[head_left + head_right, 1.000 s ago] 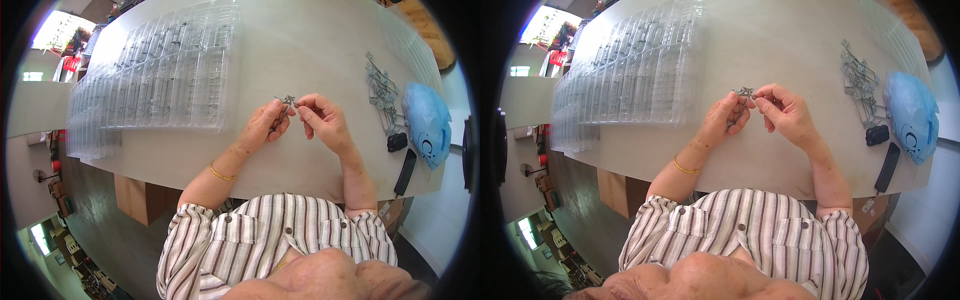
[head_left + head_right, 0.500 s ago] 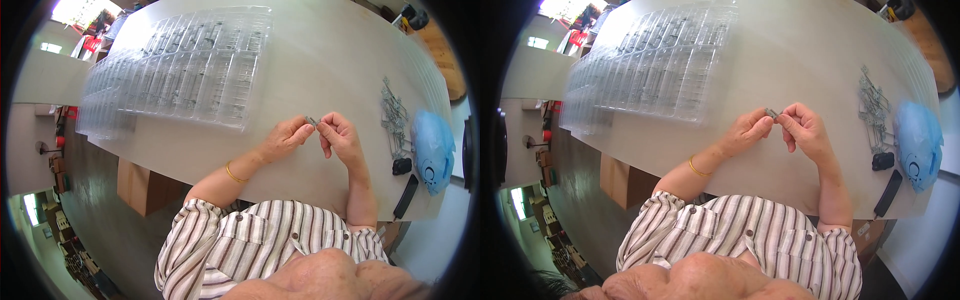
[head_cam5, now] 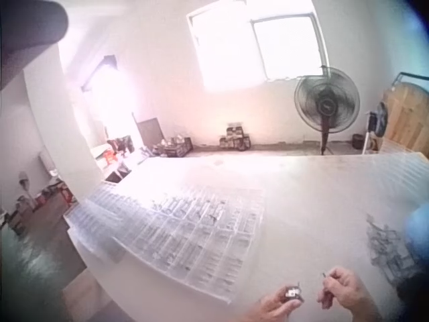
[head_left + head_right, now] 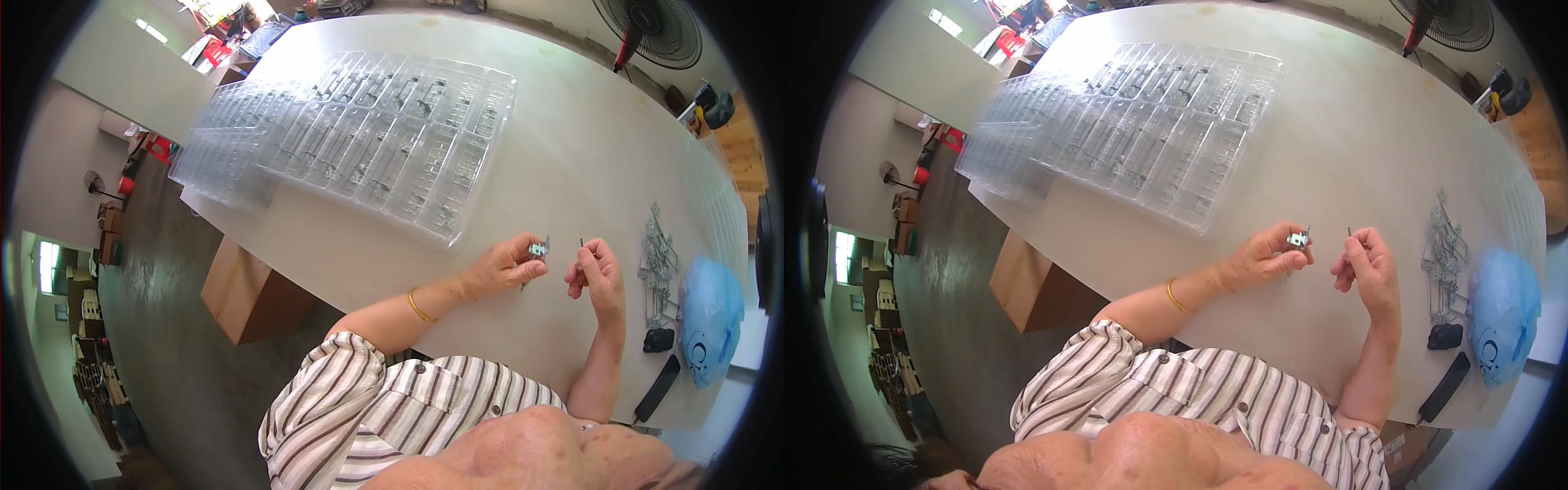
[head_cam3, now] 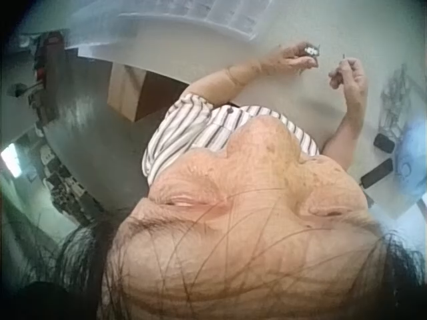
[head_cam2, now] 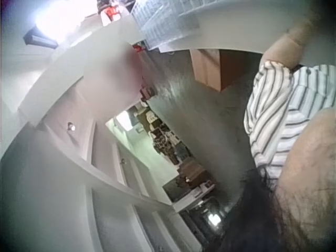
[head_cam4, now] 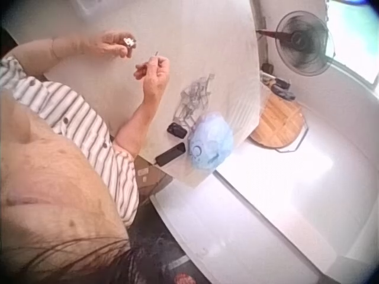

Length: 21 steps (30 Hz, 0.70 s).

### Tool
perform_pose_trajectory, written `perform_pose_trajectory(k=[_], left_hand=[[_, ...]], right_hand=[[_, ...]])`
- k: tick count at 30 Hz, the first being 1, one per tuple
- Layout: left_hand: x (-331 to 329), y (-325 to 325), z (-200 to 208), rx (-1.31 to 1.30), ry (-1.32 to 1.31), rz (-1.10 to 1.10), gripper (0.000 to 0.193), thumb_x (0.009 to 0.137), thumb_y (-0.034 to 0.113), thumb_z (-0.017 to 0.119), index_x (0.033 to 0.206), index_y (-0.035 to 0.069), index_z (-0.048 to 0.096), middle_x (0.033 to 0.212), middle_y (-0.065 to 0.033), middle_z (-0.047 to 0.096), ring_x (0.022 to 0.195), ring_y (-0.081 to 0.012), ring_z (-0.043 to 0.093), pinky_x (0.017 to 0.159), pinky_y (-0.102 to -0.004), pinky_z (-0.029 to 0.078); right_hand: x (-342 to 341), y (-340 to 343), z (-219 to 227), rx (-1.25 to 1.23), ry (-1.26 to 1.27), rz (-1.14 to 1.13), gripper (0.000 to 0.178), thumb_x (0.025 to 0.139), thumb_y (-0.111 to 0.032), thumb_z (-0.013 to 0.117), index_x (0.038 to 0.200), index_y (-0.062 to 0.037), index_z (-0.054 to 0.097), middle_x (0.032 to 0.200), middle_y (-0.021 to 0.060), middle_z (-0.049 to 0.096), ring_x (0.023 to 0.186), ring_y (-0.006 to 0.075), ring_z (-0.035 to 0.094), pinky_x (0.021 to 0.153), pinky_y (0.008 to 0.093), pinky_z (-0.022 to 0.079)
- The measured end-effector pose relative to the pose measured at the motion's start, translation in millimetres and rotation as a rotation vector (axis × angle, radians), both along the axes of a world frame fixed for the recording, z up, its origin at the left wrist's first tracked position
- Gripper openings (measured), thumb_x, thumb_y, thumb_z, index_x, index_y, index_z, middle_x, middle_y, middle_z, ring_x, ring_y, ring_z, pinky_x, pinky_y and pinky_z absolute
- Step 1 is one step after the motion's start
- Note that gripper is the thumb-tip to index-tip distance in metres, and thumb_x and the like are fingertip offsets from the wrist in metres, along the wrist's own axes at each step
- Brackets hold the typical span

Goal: The person assembles small metal frames by inserting pins into them by hand and places the assembled parts into the compartments of a plastic tray.

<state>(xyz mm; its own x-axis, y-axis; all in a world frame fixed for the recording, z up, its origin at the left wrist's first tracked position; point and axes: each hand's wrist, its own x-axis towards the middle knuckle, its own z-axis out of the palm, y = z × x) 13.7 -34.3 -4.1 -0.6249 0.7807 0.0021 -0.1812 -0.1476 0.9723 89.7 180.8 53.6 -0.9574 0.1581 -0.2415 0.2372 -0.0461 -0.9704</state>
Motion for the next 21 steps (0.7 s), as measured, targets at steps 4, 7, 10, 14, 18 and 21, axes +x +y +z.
perform_pose_trajectory(k=[4,7,10,14,18,21], left_hand=[[-3,-4,4,-0.084,0.313,0.079,0.039,0.1,0.025,0.065,0.127,0.002,0.05,0.113,-0.0084,0.067,0.097,-0.0155,0.062,0.087,-0.0316,0.052],[4,-3,7,0.023,0.337,0.178,0.035,0.098,0.016,0.067,0.125,0.004,0.05,0.118,-0.0112,0.067,0.095,-0.017,0.063,0.089,-0.0335,0.052],[8,1,7,0.138,0.424,0.233,0.034,0.097,0.013,0.067,0.125,0.004,0.05,0.124,-0.0124,0.064,0.105,-0.0195,0.063,0.097,-0.0353,0.051],[15,1,12,0.107,0.519,0.201,0.041,0.095,0.009,0.068,0.131,0.005,0.049,0.131,-0.0122,0.06,0.115,-0.0216,0.06,0.101,-0.0368,0.049],[15,3,8,0.076,0.517,0.176,0.052,0.092,0.007,0.069,0.14,0.006,0.048,0.138,-0.0126,0.057,0.12,-0.0222,0.058,0.103,-0.0377,0.046],[7,-3,9,0.006,0.441,0.069,0.059,0.09,0.01,0.072,0.143,0.003,0.046,0.137,-0.0122,0.057,0.122,-0.0223,0.057,0.103,-0.0368,0.046]], right_hand=[[-9,-3,-16,0.049,-0.011,-0.029,0.018,0.105,-0.023,0.054,0.1,-0.0058,0.05,0.079,0.0089,0.069,0.059,0.011,0.063,0.05,0.0229,0.049],[-1,-17,-18,0.021,-0.06,-0.024,0.019,0.105,-0.024,0.053,0.101,-0.0056,0.051,0.087,0.0102,0.071,0.068,0.0119,0.067,0.055,0.024,0.053],[10,-29,-26,-0.15,-0.138,0.0,0.018,0.105,-0.024,0.054,0.102,-0.0064,0.052,0.091,0.008,0.07,0.073,0.0122,0.069,0.059,0.025,0.054],[16,-33,-45,-0.433,-0.082,-0.042,0.015,0.105,-0.022,0.056,0.103,-0.0075,0.054,0.091,0.0053,0.068,0.074,0.0113,0.066,0.062,0.0254,0.053],[20,-34,-46,-0.36,0.012,-0.193,0.013,0.103,-0.019,0.058,0.104,-0.0066,0.055,0.087,0.0043,0.065,0.071,0.0111,0.062,0.063,0.0258,0.051],[15,-33,-56,-0.196,0.11,-0.278,0.014,0.102,-0.017,0.06,0.104,-0.0047,0.055,0.085,0.0044,0.062,0.072,0.0115,0.061,0.064,0.0261,0.051]])
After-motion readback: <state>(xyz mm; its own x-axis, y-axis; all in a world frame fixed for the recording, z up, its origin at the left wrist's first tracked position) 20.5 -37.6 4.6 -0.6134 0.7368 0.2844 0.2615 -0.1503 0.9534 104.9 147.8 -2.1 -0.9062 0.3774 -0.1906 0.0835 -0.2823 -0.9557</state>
